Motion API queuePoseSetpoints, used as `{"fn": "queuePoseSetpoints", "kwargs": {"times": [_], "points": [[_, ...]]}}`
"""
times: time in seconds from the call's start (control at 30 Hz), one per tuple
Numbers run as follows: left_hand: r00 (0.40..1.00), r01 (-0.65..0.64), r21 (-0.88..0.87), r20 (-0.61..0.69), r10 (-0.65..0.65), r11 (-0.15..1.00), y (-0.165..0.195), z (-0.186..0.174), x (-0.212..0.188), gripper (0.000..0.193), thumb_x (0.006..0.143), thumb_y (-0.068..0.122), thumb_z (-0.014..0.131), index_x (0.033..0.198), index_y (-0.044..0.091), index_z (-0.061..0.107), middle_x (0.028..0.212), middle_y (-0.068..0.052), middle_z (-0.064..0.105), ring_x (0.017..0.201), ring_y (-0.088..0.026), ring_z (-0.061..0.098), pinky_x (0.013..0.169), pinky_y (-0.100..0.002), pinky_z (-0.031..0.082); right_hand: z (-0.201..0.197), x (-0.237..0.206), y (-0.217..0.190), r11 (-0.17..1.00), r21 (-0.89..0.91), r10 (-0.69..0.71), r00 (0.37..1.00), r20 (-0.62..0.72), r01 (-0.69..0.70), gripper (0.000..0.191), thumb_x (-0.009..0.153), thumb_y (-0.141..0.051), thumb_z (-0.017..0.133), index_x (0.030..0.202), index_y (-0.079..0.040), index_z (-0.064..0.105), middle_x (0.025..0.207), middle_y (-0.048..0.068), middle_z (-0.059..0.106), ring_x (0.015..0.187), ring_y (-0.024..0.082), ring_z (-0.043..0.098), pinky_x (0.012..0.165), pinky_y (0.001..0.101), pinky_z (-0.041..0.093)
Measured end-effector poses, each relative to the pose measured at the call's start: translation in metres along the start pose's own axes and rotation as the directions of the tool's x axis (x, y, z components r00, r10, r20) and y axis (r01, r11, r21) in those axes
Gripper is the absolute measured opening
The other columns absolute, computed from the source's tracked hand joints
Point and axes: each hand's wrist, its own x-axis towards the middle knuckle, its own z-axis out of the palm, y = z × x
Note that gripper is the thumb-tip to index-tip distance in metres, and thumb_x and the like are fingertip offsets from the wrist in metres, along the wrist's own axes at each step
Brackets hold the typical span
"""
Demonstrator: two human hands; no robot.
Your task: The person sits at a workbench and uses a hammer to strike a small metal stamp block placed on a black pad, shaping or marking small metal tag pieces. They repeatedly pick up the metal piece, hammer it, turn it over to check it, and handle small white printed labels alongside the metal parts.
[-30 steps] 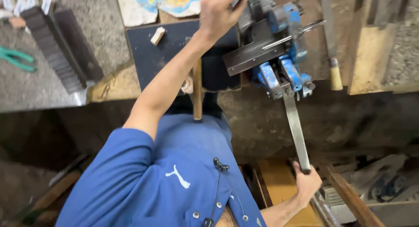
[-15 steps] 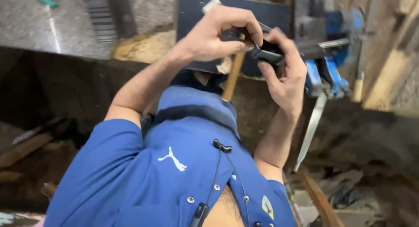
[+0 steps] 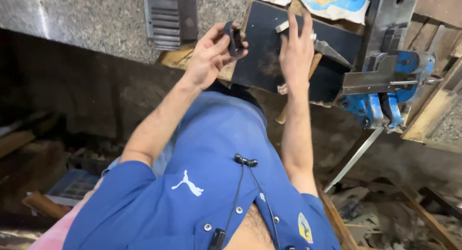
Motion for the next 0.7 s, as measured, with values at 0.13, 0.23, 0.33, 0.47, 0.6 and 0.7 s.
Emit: {"fn": "queuePoseSetpoints", "kwargs": {"times": [0.13,0.23,0.33,0.47,0.6,0.7], "points": [[0.983,-0.007,-0.025,0.183,0.011,1.000,0.018,0.006,0.003,0.034,0.112,0.015,0.059,0.144,0.006,0.051,0.142,-0.018,0.062,0.126,-0.028,0.067,0.113,-0.046,0.058,0.017,0.004,0.018,1.000,-0.022,0.016,0.997,0.076,-0.014,0.025,0.095,-0.008,0.080,0.113,-0.006,0.063,0.113,0.012,0.061,0.092,0.035,0.066,0.076,0.0439,0.052],[0.974,0.027,-0.137,0.227,0.005,0.990,0.028,0.013,0.006,0.030,0.110,0.015,0.058,0.139,0.013,0.050,0.144,-0.020,0.060,0.128,-0.031,0.066,0.111,-0.047,0.057,0.023,-0.019,0.008,0.992,0.057,0.102,0.987,0.123,-0.110,0.031,0.088,-0.014,0.087,0.098,-0.003,0.060,0.105,0.011,0.062,0.082,0.033,0.065,0.068,0.0438,0.051],[0.964,-0.020,-0.096,0.263,0.045,0.995,0.038,0.022,0.001,0.020,0.113,0.014,0.057,0.132,0.013,0.052,0.148,-0.019,0.060,0.136,-0.030,0.063,0.116,-0.046,0.056,0.021,-0.030,-0.014,0.959,0.162,0.201,0.961,0.190,-0.232,0.029,0.088,-0.008,0.087,0.098,-0.002,0.060,0.101,0.010,0.062,0.080,0.026,0.067,0.068,0.0388,0.053],[0.953,-0.046,-0.005,0.298,0.046,0.999,0.045,0.037,-0.007,0.015,0.115,0.015,0.056,0.128,0.008,0.055,0.147,-0.018,0.060,0.137,-0.028,0.061,0.119,-0.045,0.053,-0.012,-0.015,-0.055,0.601,0.569,0.514,0.816,0.264,-0.562,0.035,0.090,-0.001,0.084,0.117,-0.001,0.061,0.098,0.003,0.067,0.081,0.013,0.065,0.069,0.0273,0.055],[0.950,-0.098,0.049,0.303,0.079,0.994,0.047,0.057,-0.010,0.015,0.115,0.013,0.059,0.128,0.005,0.056,0.146,-0.018,0.060,0.136,-0.026,0.061,0.122,-0.043,0.050,-0.093,-0.015,-0.108,0.366,0.809,0.478,0.839,0.260,-0.459,0.023,0.100,0.003,0.076,0.120,0.002,0.065,0.106,0.006,0.069,0.092,0.013,0.072,0.081,0.0270,0.060],[0.933,-0.173,0.156,0.341,0.111,0.973,0.048,0.073,-0.014,0.016,0.115,0.012,0.060,0.128,0.003,0.056,0.145,-0.019,0.060,0.134,-0.023,0.062,0.120,-0.039,0.051,-0.129,-0.013,-0.141,0.510,0.811,0.389,0.918,0.080,-0.287,0.025,0.099,0.007,0.082,0.117,0.003,0.066,0.108,0.006,0.063,0.091,0.013,0.068,0.080,0.0268,0.058]]}}
